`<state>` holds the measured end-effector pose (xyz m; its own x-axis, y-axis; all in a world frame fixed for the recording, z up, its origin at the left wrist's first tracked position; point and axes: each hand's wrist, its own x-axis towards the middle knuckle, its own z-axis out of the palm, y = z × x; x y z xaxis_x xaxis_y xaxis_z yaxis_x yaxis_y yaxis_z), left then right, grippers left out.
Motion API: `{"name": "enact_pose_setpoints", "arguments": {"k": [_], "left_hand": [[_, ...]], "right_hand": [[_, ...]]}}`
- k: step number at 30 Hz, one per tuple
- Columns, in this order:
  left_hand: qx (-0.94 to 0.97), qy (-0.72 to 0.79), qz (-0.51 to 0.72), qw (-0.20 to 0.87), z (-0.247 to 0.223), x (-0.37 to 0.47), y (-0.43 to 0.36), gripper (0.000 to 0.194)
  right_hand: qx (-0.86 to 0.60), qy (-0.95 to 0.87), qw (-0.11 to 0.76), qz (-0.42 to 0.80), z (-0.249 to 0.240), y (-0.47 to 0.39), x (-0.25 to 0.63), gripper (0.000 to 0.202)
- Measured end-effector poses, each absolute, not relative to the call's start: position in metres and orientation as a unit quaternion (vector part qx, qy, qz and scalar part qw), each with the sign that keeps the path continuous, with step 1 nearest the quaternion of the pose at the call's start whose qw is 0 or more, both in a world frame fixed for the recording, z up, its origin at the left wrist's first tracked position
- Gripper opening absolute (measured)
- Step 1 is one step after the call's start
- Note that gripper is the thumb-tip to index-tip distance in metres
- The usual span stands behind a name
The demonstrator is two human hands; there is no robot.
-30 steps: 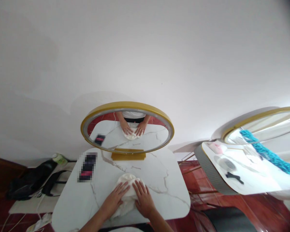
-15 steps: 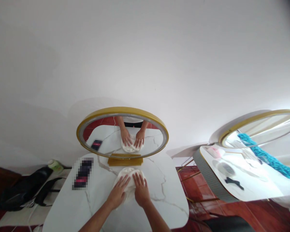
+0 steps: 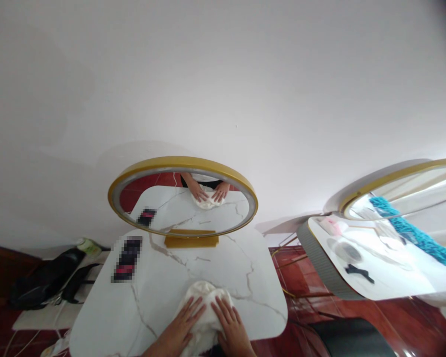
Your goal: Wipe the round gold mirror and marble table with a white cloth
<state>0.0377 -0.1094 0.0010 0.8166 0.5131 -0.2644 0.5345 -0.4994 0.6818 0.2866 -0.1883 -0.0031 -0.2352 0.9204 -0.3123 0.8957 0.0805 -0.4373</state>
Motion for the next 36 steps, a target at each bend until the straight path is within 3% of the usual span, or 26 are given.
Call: {"name": "enact_pose_setpoints", "arguments": {"k": [9,18,24,36], "left_hand": [[0.825,0.398,-0.013,0.400,0.003,0.076,-0.055,0.091],[0.814,0.449,-0.013,0.367,0.012,0.120,-0.011,0.095],[0.841,0.390,-0.024,0.375,0.008,0.115,-0.041,0.096],[0.876,0.265,-0.096,0.390,0.005,0.163,-0.113,0.092]], "right_hand": [[-0.718,-0.670,0.032,0.185,0.006,-0.123,0.274,0.096],[-0.747,-0.638,0.048,0.178,0.010,-0.060,0.288,0.089],[-0.716,-0.668,0.084,0.185,0.008,-0.110,0.308,0.091],[-0.710,-0.665,0.070,0.222,-0.003,-0.230,0.371,0.082]]}}
